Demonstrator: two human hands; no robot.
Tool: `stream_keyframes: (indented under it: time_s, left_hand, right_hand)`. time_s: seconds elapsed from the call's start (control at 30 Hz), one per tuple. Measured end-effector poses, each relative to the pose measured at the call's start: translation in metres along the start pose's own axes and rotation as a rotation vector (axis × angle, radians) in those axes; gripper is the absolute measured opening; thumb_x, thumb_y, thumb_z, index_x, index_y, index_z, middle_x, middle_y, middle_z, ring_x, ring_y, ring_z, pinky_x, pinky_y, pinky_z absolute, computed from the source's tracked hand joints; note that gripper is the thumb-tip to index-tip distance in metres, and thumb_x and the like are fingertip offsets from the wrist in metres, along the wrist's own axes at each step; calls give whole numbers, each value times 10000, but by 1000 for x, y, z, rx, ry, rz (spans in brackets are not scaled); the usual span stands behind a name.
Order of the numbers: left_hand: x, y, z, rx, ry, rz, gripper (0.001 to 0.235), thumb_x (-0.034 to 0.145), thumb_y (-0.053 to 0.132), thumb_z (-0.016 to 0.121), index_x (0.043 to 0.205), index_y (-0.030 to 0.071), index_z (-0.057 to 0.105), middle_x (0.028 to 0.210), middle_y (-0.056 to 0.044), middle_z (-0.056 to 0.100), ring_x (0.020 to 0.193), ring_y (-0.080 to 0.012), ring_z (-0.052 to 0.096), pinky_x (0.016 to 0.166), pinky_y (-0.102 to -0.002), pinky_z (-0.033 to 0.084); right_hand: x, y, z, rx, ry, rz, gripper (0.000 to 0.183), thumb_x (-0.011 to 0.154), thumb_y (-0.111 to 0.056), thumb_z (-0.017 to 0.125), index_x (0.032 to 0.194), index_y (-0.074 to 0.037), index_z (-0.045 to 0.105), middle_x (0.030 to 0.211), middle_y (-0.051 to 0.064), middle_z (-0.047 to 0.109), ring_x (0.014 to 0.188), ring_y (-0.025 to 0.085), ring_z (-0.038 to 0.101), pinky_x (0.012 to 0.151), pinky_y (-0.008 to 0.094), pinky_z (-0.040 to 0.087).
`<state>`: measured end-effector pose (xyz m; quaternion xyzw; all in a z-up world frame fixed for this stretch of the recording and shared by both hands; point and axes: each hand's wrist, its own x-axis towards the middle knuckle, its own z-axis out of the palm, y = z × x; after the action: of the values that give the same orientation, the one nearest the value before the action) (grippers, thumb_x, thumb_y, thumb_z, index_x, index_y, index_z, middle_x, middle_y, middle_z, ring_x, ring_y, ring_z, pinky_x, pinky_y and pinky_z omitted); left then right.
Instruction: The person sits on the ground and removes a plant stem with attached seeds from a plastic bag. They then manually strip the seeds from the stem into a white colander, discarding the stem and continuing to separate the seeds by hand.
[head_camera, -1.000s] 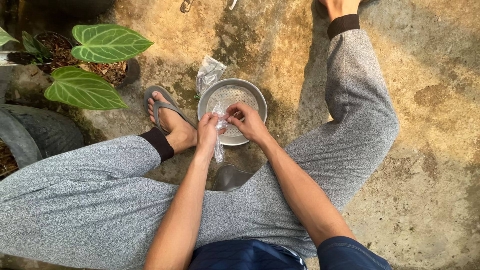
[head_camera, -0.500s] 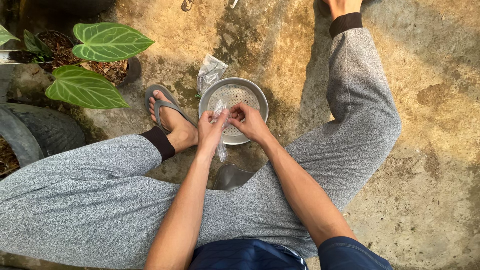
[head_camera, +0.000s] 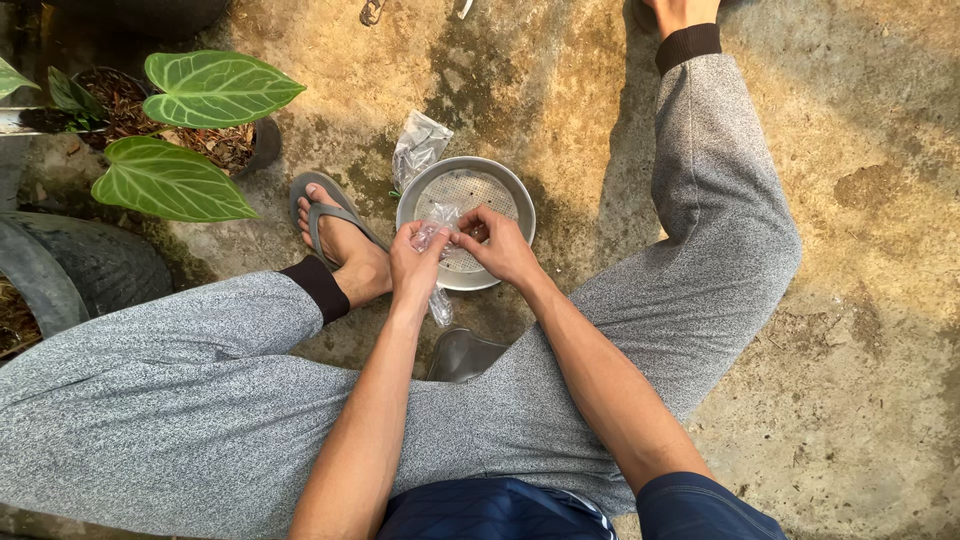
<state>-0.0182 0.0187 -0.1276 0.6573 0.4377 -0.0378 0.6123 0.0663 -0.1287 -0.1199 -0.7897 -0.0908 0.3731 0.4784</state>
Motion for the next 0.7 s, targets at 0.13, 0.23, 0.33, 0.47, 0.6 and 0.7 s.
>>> stream_keyframes:
  time_s: [0.13, 0.23, 0.33, 0.47, 0.6, 0.7]
  left_hand:
    - [-4, 9, -2, 32, 15, -54, 409, 905, 231, 767, 1211, -12, 647, 1026, -166, 762, 889, -163, 698, 751, -285, 534]
    - [-3, 6, -1, -2, 41, -34, 395, 918, 241, 760, 1199, -14, 652, 1004, -137, 763, 879, -146, 695, 744, -276, 539]
    - [5, -9, 0, -37, 39, -30, 383, 915, 242, 765, 1188, -3, 654, 1009, -97, 734, 868, -134, 675, 719, -290, 551]
    - [21, -59, 11, -49, -76, 37, 469, 806, 232, 858, 1158, -7, 661, 1024, -108, 726, 896, -170, 670, 766, -330, 564]
    - [38, -63, 27, 7, -1, 84, 764, 726, 223, 925, 1343, 12, 527, 1223, -128, 660, 1121, -244, 635, 927, -392, 538]
    - [55, -54, 8, -56, 19, -27, 687, 745, 222, 902, 1298, 19, 550, 1178, -124, 663, 1073, -239, 638, 887, -389, 539]
  right_hand:
    - [0, 6, 1, 41, 35, -6, 208, 933, -178, 713, 1070, -26, 676, 947, 92, 761, 853, 154, 734, 779, 318, 589]
    - [0, 6, 1, 83, 12, -80, 202, 916, -160, 728, 1050, -20, 672, 931, 90, 750, 835, 155, 712, 781, 310, 584]
    - [0, 6, 3, 67, -28, -115, 232, 866, -149, 764, 1032, -15, 672, 918, 86, 738, 810, 165, 697, 767, 317, 576]
    - [6, 26, 7, 26, -20, -204, 297, 870, -191, 768, 1099, -22, 688, 938, 88, 737, 851, 185, 692, 807, 334, 570]
    - [9, 45, 5, -78, -16, -247, 317, 915, -256, 743, 1107, -8, 699, 1022, 127, 761, 957, 216, 727, 867, 359, 562]
    - [10, 52, 0, -117, 6, -160, 309, 923, -285, 719, 1090, -25, 728, 934, 108, 780, 866, 193, 735, 811, 333, 562]
